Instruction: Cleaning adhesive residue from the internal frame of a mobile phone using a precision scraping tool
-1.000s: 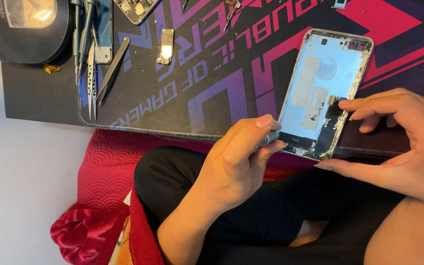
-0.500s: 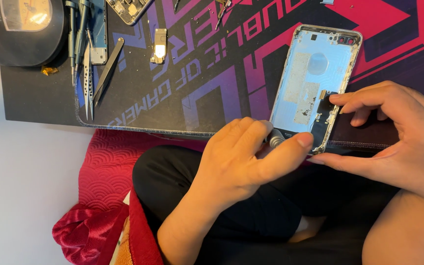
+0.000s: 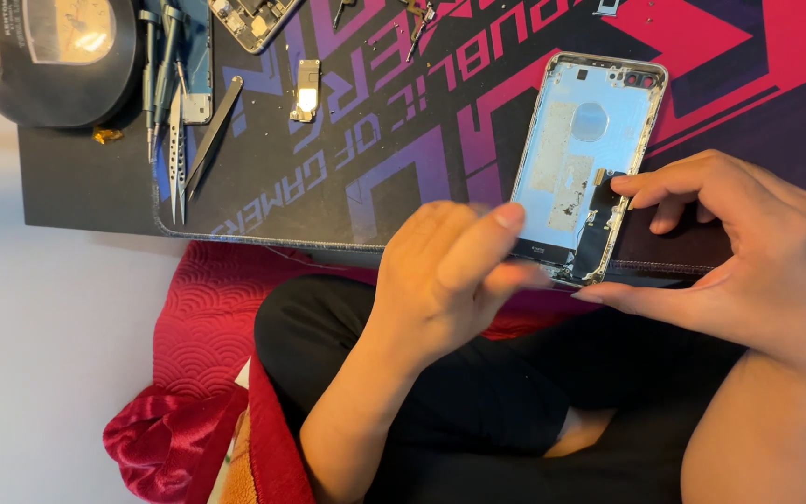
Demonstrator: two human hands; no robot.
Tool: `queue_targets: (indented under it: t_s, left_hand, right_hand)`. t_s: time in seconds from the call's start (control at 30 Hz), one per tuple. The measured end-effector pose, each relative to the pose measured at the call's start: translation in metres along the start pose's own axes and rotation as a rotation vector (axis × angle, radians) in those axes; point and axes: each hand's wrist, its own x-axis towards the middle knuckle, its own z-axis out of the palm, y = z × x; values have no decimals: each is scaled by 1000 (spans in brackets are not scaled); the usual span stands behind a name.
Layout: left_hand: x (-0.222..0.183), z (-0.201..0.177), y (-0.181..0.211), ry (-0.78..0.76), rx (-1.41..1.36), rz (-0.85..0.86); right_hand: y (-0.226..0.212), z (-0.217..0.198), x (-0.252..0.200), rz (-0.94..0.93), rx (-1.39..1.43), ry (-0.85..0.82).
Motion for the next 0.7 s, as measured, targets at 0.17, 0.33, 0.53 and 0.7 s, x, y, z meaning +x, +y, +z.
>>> queue_targets:
  t_s: [0.17,0.33,0.53,0.7]
  left_hand:
    - [27,-28,23,-164,-207,-117]
    - [19,-22,17,-70,40,-54]
    - [28,-30,30,-123,-20,-89]
    - [18,-31,24,-204,9,-152]
  right_hand:
    - [2,1,-2,11,-2,-2]
    - [4,0,0,-6,-3,-19]
    - [-1,-1,0,24,2,-5]
    - [1,-5,1,34,25,-38]
